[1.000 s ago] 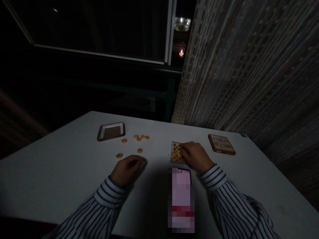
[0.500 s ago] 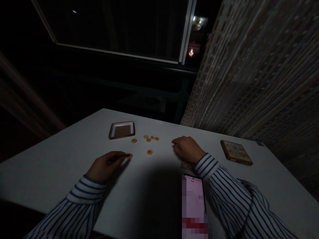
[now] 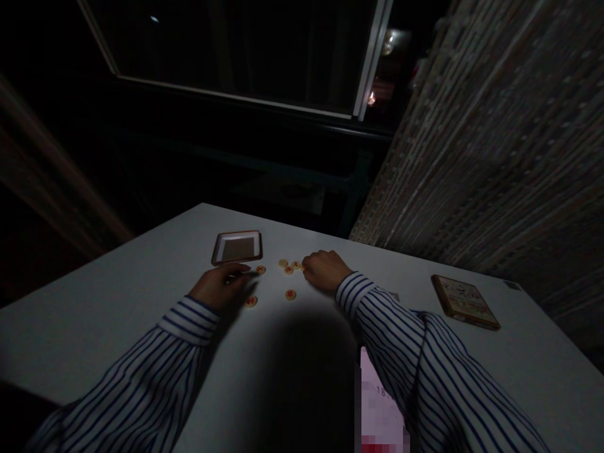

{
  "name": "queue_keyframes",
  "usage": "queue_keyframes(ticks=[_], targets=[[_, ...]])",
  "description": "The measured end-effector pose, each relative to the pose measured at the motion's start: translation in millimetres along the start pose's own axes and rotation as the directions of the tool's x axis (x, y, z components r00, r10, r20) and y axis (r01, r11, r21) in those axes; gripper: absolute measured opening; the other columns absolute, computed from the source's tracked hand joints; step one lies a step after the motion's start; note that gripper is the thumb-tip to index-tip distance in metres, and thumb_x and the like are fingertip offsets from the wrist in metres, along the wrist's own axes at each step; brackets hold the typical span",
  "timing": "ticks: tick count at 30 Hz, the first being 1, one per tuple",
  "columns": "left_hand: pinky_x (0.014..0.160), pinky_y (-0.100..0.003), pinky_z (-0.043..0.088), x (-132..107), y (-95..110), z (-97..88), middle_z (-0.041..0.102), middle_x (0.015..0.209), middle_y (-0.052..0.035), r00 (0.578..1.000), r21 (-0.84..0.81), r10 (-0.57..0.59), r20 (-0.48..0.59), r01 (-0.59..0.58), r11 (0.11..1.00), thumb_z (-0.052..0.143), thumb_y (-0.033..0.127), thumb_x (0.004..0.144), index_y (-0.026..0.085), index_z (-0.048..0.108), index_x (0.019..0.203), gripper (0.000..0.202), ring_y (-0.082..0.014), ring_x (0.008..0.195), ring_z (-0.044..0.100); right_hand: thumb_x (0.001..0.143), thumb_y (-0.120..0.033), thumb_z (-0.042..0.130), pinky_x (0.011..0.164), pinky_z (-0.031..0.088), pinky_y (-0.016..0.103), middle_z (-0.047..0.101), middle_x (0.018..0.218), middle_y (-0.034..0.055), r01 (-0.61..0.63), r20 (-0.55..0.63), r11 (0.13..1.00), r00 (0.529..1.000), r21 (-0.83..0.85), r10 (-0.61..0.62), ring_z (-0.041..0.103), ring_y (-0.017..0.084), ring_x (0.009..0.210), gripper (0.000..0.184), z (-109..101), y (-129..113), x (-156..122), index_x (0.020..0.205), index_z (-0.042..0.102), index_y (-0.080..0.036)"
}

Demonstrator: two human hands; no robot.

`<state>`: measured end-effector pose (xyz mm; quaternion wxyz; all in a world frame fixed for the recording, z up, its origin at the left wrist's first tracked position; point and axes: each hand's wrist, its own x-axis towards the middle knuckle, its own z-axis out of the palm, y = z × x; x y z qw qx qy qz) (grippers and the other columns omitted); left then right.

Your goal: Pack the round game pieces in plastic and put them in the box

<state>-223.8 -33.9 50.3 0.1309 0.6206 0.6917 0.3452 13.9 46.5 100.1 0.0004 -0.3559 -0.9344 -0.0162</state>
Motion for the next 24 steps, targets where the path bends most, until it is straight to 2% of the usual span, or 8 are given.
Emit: queue_keyframes(ticks=[4, 7, 13, 18, 24], targets=[[0.081, -0.033, 0.047, 15.2, 2.9, 6.2, 0.069, 0.090, -0.0094, 0.999, 0.043, 0.047, 0.010, -0.048, 0.998, 0.053, 0.029, 0.070, 0.017, 0.068, 0.091, 0.027, -0.0250, 0.084, 0.063, 0.083, -0.029, 0.038, 0.078, 0.038, 0.032, 0.064, 0.101, 0.0087, -0.001, -0.003, 1.000, 1.000, -0.013, 0.001, 0.056, 0.023, 0.095, 0.031, 4.0, -4.1, 21.2, 0.101, 0.061, -0.018], [0.086, -0.033, 0.045, 24.0, 6.1, 11.2, 0.068, 0.095, -0.0092, 0.999, 0.102, 0.049, 0.019, -0.051, 0.994, 0.053, 0.028, 0.073, 0.017, 0.066, 0.097, 0.029, -0.0254, 0.091, 0.062, 0.082, -0.031, 0.040, 0.078, 0.038, 0.032, 0.063, 0.106, 0.0086, -0.012, -0.002, 1.000, 1.000, 0.009, 0.012, 0.055, 0.024, 0.098, 0.033, 7.4, -5.1, 38.0, 0.106, 0.059, -0.018], [0.089, -0.029, 0.043, 40.4, 13.3, 20.2, 0.067, 0.101, -0.0063, 0.989, 0.134, 0.047, 0.141, -0.066, 0.989, 0.045, 0.018, 0.077, 0.017, 0.062, 0.105, 0.033, -0.0203, 0.096, 0.060, 0.080, -0.034, 0.041, 0.077, 0.037, 0.035, 0.063, 0.106, 0.0099, -0.030, 0.060, 0.999, 0.998, 0.024, 0.028, 0.054, 0.025, 0.099, 0.034, 13.0, -11.8, 65.5, 0.104, 0.060, -0.018], [0.089, -0.030, 0.043, 51.0, 9.8, 24.9, 0.067, 0.099, -0.0078, 0.981, 0.135, 0.073, 0.179, -0.098, 0.986, 0.040, 0.016, 0.078, 0.015, 0.061, 0.107, 0.036, -0.0207, 0.095, 0.061, 0.080, -0.040, 0.039, 0.077, 0.036, 0.039, 0.063, 0.102, 0.0113, -0.028, 0.109, 1.000, 0.994, 0.011, 0.027, 0.054, 0.027, 0.098, 0.035, 16.5, -20.1, 77.7, 0.095, 0.062, -0.018], [0.088, -0.032, 0.043, 54.5, 3.9, 24.1, 0.066, 0.101, -0.0093, 0.985, 0.097, 0.066, 0.160, -0.082, 0.992, 0.039, 0.015, 0.079, 0.014, 0.061, 0.106, 0.036, -0.0219, 0.097, 0.060, 0.076, -0.039, 0.044, 0.078, 0.035, 0.043, 0.063, 0.101, 0.0132, -0.033, 0.149, 0.999, 0.988, -0.003, 0.033, 0.054, 0.028, 0.096, 0.034, 21.4, -22.2, 84.7, 0.095, 0.062, -0.017]])
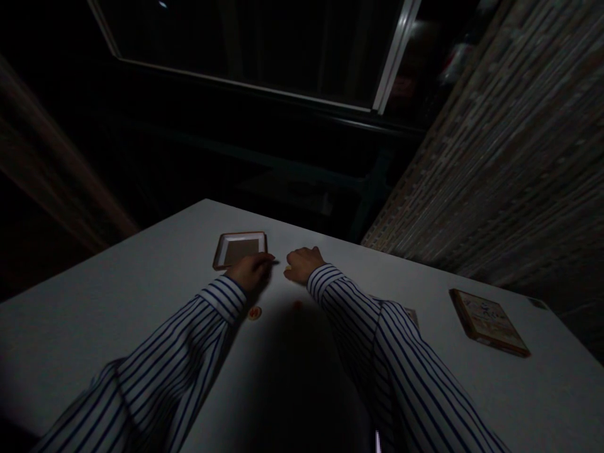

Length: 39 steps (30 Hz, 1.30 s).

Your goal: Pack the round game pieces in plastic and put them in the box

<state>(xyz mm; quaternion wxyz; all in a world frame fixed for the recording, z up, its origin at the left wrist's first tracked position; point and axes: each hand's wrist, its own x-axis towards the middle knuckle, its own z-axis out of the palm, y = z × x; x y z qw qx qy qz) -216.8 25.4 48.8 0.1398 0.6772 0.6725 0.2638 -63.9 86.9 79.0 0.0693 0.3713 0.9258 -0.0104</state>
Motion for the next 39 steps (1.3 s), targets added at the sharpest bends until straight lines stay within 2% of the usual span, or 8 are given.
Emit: queue_keyframes(ticks=[6, 12, 17, 21, 26, 32, 39], targets=[[0.088, -0.033, 0.043, 1.3, -0.2, -0.3, 0.067, 0.100, -0.0081, 1.000, -0.030, -0.008, -0.014, 0.008, 1.000, 0.041, 0.014, 0.077, 0.015, 0.062, 0.105, 0.034, -0.0219, 0.095, 0.060, 0.074, -0.034, 0.047, 0.078, 0.035, 0.042, 0.063, 0.101, 0.0133, 0.001, 0.000, 1.000, 1.000, 0.010, -0.001, 0.055, 0.028, 0.096, 0.031, 4.7, 0.5, 1.7, 0.094, 0.062, -0.016], [0.091, -0.034, 0.042, 0.4, -1.8, -0.4, 0.065, 0.105, -0.0093, 0.998, -0.039, 0.016, -0.059, -0.019, 0.999, 0.040, 0.015, 0.078, 0.014, 0.061, 0.106, 0.035, -0.0220, 0.100, 0.059, 0.076, -0.032, 0.045, 0.077, 0.036, 0.039, 0.064, 0.098, 0.0115, 0.009, -0.053, 1.000, 0.999, 0.029, -0.007, 0.056, 0.026, 0.094, 0.028, 1.3, -0.7, 0.6, 0.093, 0.062, -0.017], [0.089, -0.034, 0.043, -0.7, 0.4, -2.3, 0.066, 0.102, -0.0086, 0.995, -0.101, -0.001, -0.103, -0.010, 0.995, 0.044, 0.017, 0.077, 0.015, 0.062, 0.104, 0.033, -0.0223, 0.098, 0.060, 0.075, -0.033, 0.051, 0.074, 0.038, 0.030, 0.065, 0.098, 0.0068, 0.058, -0.196, 0.966, 0.981, 0.253, -0.008, 0.057, 0.020, 0.090, 0.032, -6.7, 5.7, -5.5, 0.103, 0.059, -0.019], [0.089, -0.033, 0.044, 1.2, 1.7, -1.2, 0.066, 0.102, -0.0089, 0.992, -0.172, -0.009, -0.126, -0.013, 0.985, 0.045, 0.022, 0.077, 0.015, 0.062, 0.105, 0.033, -0.0219, 0.097, 0.060, 0.074, -0.031, 0.053, 0.068, 0.041, 0.024, 0.066, 0.086, 0.0030, 0.146, -0.262, 0.853, 0.965, 0.500, -0.012, 0.058, 0.014, 0.078, 0.028, -8.8, 10.3, -9.7, 0.097, 0.062, -0.018], [0.089, -0.033, 0.044, 2.0, 8.0, -3.0, 0.066, 0.103, -0.0094, 0.986, -0.361, -0.014, -0.163, -0.046, 0.932, 0.049, 0.028, 0.076, 0.014, 0.063, 0.104, 0.034, -0.0213, 0.097, 0.060, 0.075, -0.033, 0.054, 0.060, 0.042, 0.021, 0.064, 0.074, 0.0019, 0.174, -0.208, 0.613, 0.978, 0.771, -0.015, 0.057, 0.010, 0.064, 0.029, -10.5, 8.8, -12.1, 0.094, 0.064, -0.013], [0.084, -0.035, 0.046, -1.7, 13.8, -8.9, 0.069, 0.091, -0.0079, 0.983, -0.568, -0.104, -0.152, -0.001, 0.823, 0.055, 0.032, 0.072, 0.013, 0.066, 0.094, 0.032, -0.0213, 0.088, 0.062, 0.072, -0.034, 0.059, 0.069, 0.044, 0.023, 0.067, 0.081, 0.0038, 0.205, -0.214, 0.399, 0.977, 0.894, -0.023, 0.058, 0.012, 0.073, 0.026, -19.7, 5.8, -16.4, 0.085, 0.067, -0.012], [0.082, -0.033, 0.046, -6.1, 18.6, -13.2, 0.070, 0.087, -0.0078, 0.992, -0.733, -0.099, -0.083, 0.007, 0.680, 0.062, 0.038, 0.067, 0.013, 0.068, 0.090, 0.034, -0.0200, 0.084, 0.063, 0.074, -0.025, 0.058, 0.068, 0.045, 0.023, 0.067, 0.081, 0.0042, 0.170, -0.187, 0.281, 0.982, 0.944, 0.035, 0.057, 0.009, 0.066, 0.018, -25.4, 4.2, -21.3, 0.082, 0.066, -0.012]])
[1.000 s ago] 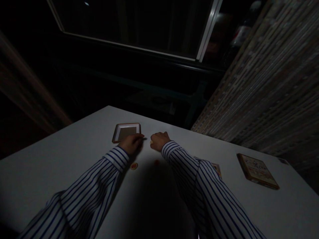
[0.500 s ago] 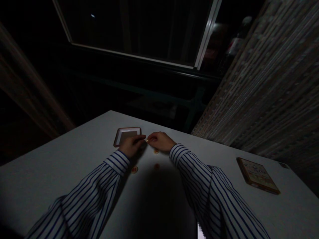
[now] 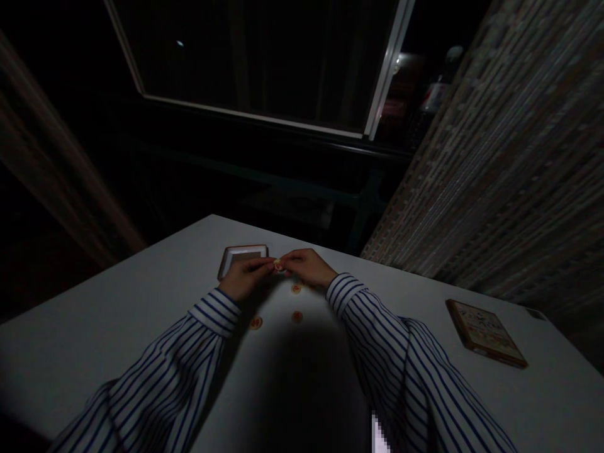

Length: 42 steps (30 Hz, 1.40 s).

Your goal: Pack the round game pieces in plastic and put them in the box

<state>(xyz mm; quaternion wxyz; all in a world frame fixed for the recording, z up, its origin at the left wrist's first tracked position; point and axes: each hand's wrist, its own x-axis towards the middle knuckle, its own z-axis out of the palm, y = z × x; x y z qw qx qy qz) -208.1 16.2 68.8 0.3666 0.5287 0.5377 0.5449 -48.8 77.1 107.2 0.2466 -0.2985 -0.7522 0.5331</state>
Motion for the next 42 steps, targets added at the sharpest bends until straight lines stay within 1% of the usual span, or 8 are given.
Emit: queue_keyframes(ticks=[4, 10, 14, 18, 23, 29, 35, 42], targets=[[0.077, -0.032, 0.047, -1.9, 5.0, 0.7, 0.070, 0.083, -0.0075, 0.999, -0.038, -0.032, -0.013, 0.032, 0.999, 0.065, 0.039, 0.065, 0.013, 0.068, 0.089, 0.036, -0.0186, 0.078, 0.063, 0.076, -0.024, 0.055, 0.067, 0.045, 0.023, 0.067, 0.079, 0.0044, -0.020, -0.022, 1.000, 1.000, -0.006, 0.020, 0.058, 0.009, 0.065, 0.017, 0.2, -4.0, -3.1, 0.082, 0.065, -0.011], [0.072, -0.029, 0.047, -6.0, 10.7, 2.4, 0.070, 0.077, -0.0052, 0.997, -0.090, -0.074, -0.002, 0.074, 0.993, 0.067, 0.038, 0.063, 0.015, 0.069, 0.085, 0.031, -0.0154, 0.071, 0.061, 0.077, -0.023, 0.055, 0.065, 0.046, 0.023, 0.067, 0.076, 0.0051, -0.041, -0.042, 0.999, 0.998, -0.010, 0.041, 0.058, 0.009, 0.063, 0.018, -0.3, -10.5, -9.2, 0.082, 0.065, -0.010], [0.068, -0.028, 0.048, -7.7, 12.8, 5.6, 0.069, 0.073, -0.0042, 0.992, -0.194, -0.125, 0.001, 0.123, 0.973, 0.071, 0.037, 0.059, 0.014, 0.068, 0.083, 0.034, -0.0140, 0.065, 0.061, 0.077, -0.026, 0.055, 0.066, 0.046, 0.024, 0.067, 0.076, 0.0057, -0.029, -0.030, 1.000, 0.999, 0.002, 0.030, 0.059, 0.009, 0.063, 0.019, -1.5, -11.0, -12.8, 0.082, 0.065, -0.010], [0.070, -0.030, 0.049, -11.0, 19.5, 10.2, 0.069, 0.073, -0.0039, 0.986, -0.272, -0.167, 0.002, 0.161, 0.949, 0.074, 0.037, 0.053, 0.014, 0.067, 0.080, 0.037, -0.0144, 0.066, 0.062, 0.077, -0.025, 0.055, 0.066, 0.046, 0.024, 0.067, 0.077, 0.0052, -0.007, -0.026, 1.000, 1.000, -0.013, 0.007, 0.058, 0.009, 0.064, 0.019, -2.9, -12.5, -17.9, 0.082, 0.065, -0.010], [0.073, -0.032, 0.049, -18.7, 28.6, 15.6, 0.068, 0.073, -0.0049, 0.989, -0.242, -0.146, -0.012, 0.139, 0.960, 0.075, 0.037, 0.051, 0.013, 0.067, 0.081, 0.039, -0.0154, 0.069, 0.062, 0.077, -0.025, 0.054, 0.063, 0.045, 0.023, 0.066, 0.075, 0.0041, 0.005, -0.018, 0.999, 1.000, -0.049, -0.006, 0.057, 0.008, 0.062, 0.019, -8.1, -15.6, -26.9, 0.083, 0.064, -0.010], [0.076, -0.034, 0.049, -27.3, 32.3, 25.2, 0.069, 0.080, -0.0071, 0.993, -0.228, -0.119, -0.006, 0.115, 0.967, 0.075, 0.038, 0.051, 0.012, 0.067, 0.082, 0.041, -0.0170, 0.073, 0.063, 0.076, -0.024, 0.056, 0.064, 0.045, 0.024, 0.066, 0.075, 0.0039, 0.050, -0.051, 0.997, 0.997, -0.062, -0.053, 0.056, 0.008, 0.062, 0.018, -17.9, -14.2, -39.8, 0.084, 0.064, -0.010], [0.076, -0.033, 0.050, -34.2, 37.6, 38.5, 0.068, 0.074, -0.0044, 0.989, -0.253, -0.143, 0.025, 0.144, 0.957, 0.075, 0.036, 0.049, 0.012, 0.066, 0.080, 0.040, -0.0154, 0.069, 0.063, 0.075, -0.020, 0.056, 0.065, 0.045, 0.024, 0.066, 0.074, 0.0034, 0.029, -0.077, 0.997, 0.996, -0.072, -0.034, 0.057, 0.009, 0.064, 0.016, -23.1, -15.4, -59.5, 0.084, 0.065, -0.011], [0.076, -0.034, 0.049, -41.9, 44.5, 53.0, 0.069, 0.078, -0.0064, 0.992, -0.198, -0.112, 0.052, 0.120, 0.973, 0.074, 0.038, 0.053, 0.011, 0.066, 0.083, 0.042, -0.0165, 0.072, 0.063, 0.074, -0.017, 0.055, 0.069, 0.046, 0.026, 0.066, 0.076, 0.0039, 0.012, -0.113, 0.992, 0.993, -0.126, -0.027, 0.058, 0.010, 0.066, 0.017, -32.6, -17.9, -81.8, 0.086, 0.065, -0.010]])
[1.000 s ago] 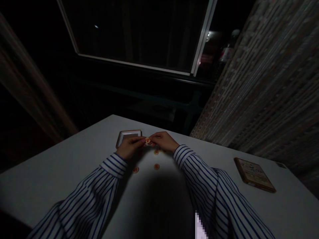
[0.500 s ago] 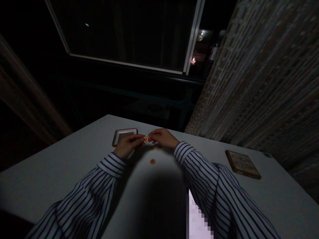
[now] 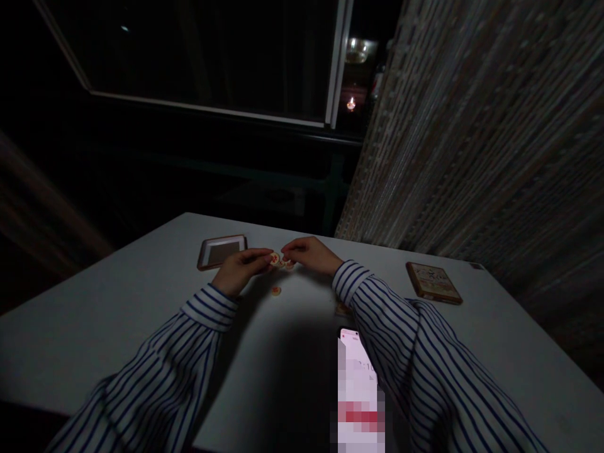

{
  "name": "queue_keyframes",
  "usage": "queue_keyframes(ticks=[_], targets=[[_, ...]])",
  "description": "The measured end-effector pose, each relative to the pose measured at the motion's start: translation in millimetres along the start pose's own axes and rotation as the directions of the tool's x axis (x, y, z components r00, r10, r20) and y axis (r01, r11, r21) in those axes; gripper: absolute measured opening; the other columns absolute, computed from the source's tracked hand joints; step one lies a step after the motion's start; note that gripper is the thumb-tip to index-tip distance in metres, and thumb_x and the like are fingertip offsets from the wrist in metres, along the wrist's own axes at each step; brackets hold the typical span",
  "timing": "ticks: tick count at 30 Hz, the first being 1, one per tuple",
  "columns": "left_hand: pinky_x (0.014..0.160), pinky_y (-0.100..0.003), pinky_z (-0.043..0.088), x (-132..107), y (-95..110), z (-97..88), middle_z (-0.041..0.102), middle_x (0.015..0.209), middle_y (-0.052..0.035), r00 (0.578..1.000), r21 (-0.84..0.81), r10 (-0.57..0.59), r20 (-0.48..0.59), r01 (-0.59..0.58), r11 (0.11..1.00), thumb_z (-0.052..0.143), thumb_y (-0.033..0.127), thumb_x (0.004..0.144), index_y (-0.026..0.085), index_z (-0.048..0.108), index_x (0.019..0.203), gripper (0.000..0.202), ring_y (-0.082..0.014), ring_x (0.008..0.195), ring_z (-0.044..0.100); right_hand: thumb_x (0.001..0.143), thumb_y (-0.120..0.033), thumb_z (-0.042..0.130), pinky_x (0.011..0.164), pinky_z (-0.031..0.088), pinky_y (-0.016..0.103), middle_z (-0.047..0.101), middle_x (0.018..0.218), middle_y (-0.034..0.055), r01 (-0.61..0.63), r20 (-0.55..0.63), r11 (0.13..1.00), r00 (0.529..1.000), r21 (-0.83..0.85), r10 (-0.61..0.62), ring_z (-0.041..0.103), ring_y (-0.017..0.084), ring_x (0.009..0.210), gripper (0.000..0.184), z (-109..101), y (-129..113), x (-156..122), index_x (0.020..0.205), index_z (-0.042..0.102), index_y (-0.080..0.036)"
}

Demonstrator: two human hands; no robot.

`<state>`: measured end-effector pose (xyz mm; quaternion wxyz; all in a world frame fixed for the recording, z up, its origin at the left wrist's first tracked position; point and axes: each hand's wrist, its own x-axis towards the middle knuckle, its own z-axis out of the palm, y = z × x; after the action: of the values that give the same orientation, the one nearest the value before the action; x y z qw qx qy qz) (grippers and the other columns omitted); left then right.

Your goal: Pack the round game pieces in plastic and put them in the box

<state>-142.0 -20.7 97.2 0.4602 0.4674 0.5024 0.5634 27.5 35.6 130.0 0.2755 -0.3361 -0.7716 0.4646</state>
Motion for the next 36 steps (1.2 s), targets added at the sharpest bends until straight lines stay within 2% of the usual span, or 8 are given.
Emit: queue_keyframes(ticks=[14, 24, 32, 36], targets=[[0.076, -0.034, 0.049, -10.7, 0.9, 27.7, 0.069, 0.080, -0.0075, 0.999, 0.039, 0.007, 0.034, -0.008, 0.999, 0.073, 0.037, 0.056, 0.011, 0.067, 0.084, 0.038, -0.0168, 0.073, 0.063, 0.077, -0.022, 0.053, 0.068, 0.045, 0.025, 0.067, 0.081, 0.0064, 0.045, -0.065, 0.999, 0.997, -0.026, -0.046, 0.057, 0.010, 0.067, 0.021, -23.4, 3.4, -34.5, 0.090, 0.063, -0.009], [0.072, -0.032, 0.048, -15.0, 1.6, 52.0, 0.069, 0.075, -0.0065, 0.998, 0.040, -0.009, 0.059, 0.006, 0.999, 0.075, 0.038, 0.050, 0.012, 0.068, 0.080, 0.041, -0.0151, 0.067, 0.060, 0.079, -0.030, 0.052, 0.069, 0.045, 0.026, 0.068, 0.083, 0.0079, 0.048, -0.179, 0.998, 0.982, -0.049, -0.056, 0.058, 0.011, 0.067, 0.026, -46.4, 8.5, -58.1, 0.091, 0.063, -0.009], [0.068, -0.030, 0.047, -15.3, -10.3, 71.1, 0.068, 0.073, -0.0062, 0.995, 0.039, -0.012, 0.102, 0.008, 0.999, 0.074, 0.035, 0.053, 0.012, 0.068, 0.078, 0.035, -0.0138, 0.064, 0.059, 0.077, -0.034, 0.055, 0.065, 0.044, 0.026, 0.067, 0.083, 0.0061, 0.090, -0.275, 0.995, 0.958, 0.036, -0.077, 0.056, 0.011, 0.065, 0.027, -64.7, 21.3, -75.4, 0.092, 0.064, -0.012], [0.067, -0.028, 0.047, -15.7, -15.6, 81.6, 0.068, 0.071, -0.0058, 0.991, 0.069, -0.014, 0.131, 0.005, 0.998, 0.072, 0.032, 0.056, 0.012, 0.068, 0.078, 0.031, -0.0128, 0.063, 0.059, 0.075, -0.033, 0.057, 0.064, 0.043, 0.025, 0.067, 0.078, 0.0051, 0.071, -0.310, 0.994, 0.950, 0.079, -0.044, 0.056, 0.010, 0.063, 0.027, -69.1, 27.0, -84.6, 0.091, 0.064, -0.012]])
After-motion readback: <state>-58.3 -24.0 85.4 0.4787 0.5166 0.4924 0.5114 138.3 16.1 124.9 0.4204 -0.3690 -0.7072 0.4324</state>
